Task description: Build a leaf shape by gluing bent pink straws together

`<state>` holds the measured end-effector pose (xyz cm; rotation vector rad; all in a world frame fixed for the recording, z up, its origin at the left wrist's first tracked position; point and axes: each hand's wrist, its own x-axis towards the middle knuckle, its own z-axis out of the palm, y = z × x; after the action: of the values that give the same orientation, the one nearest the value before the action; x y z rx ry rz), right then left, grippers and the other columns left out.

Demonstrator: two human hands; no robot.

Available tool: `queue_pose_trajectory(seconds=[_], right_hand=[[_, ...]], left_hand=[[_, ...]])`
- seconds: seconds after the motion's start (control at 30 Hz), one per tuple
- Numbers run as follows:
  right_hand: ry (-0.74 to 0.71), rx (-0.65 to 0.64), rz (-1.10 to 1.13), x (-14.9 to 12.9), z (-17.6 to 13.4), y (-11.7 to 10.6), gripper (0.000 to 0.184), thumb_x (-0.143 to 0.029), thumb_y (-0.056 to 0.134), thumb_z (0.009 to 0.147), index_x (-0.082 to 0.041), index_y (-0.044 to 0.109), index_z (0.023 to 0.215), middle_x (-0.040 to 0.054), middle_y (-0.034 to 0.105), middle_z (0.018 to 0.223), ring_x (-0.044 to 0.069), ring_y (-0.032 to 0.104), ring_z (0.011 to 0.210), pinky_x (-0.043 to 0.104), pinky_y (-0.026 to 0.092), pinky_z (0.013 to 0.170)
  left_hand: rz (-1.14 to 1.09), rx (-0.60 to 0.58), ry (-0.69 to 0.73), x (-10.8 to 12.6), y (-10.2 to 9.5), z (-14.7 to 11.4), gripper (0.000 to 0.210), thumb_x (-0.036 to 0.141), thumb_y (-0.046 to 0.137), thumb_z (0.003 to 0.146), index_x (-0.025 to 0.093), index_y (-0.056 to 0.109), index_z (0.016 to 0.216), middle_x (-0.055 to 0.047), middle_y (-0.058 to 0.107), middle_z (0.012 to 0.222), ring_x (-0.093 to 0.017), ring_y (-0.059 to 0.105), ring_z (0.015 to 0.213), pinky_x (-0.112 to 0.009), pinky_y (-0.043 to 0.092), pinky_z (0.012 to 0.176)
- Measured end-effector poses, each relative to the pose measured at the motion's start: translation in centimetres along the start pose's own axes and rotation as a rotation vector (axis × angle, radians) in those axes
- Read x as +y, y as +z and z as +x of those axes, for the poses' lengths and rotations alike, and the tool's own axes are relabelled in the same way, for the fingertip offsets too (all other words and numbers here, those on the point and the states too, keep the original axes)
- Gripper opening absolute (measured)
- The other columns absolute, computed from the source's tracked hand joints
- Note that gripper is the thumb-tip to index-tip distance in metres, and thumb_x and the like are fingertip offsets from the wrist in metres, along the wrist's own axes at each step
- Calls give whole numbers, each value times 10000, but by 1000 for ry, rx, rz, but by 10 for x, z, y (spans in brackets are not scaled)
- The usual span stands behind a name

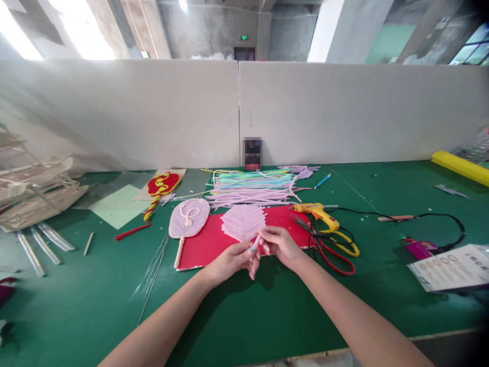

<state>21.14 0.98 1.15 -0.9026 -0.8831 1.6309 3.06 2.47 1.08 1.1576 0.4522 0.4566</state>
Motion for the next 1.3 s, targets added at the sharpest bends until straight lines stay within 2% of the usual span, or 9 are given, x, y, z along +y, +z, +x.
queue_pose_trajectory(seconds=[0.33,0.6,0.8,1.3], right_hand=[[-24,30,4,-1,-1,2,245,-372,792,627,-156,735,726,-11,607,584,49,471,432,204,349,432],[-74,64,-3,-3,1,-5,216,-371,773,656,-167,733,717,-15,592,589,57,476,456,212,355,450],[-95,72,-21,-5,1,-4,223,-375,777,648,-171,736,728,-12,588,577,73,474,457,226,364,449],[-121,97,-38,-3,1,-3,239,-386,777,644,-166,737,729,-4,593,589,78,477,470,227,382,448]], left_hand=[[38,14,-12,0,-2,1,394,521,600,818,148,483,764,6,583,591,-100,542,477,-226,397,531],[18,0,-64,-1,-3,-1,434,548,544,843,115,563,820,-14,583,587,-109,551,479,-238,410,534],[-1,36,-32,-3,-2,-1,413,541,572,829,128,552,821,-4,565,610,-111,545,517,-242,413,534],[62,59,-12,0,-1,-1,388,523,565,840,156,483,744,37,526,540,-85,483,457,-225,330,488]])
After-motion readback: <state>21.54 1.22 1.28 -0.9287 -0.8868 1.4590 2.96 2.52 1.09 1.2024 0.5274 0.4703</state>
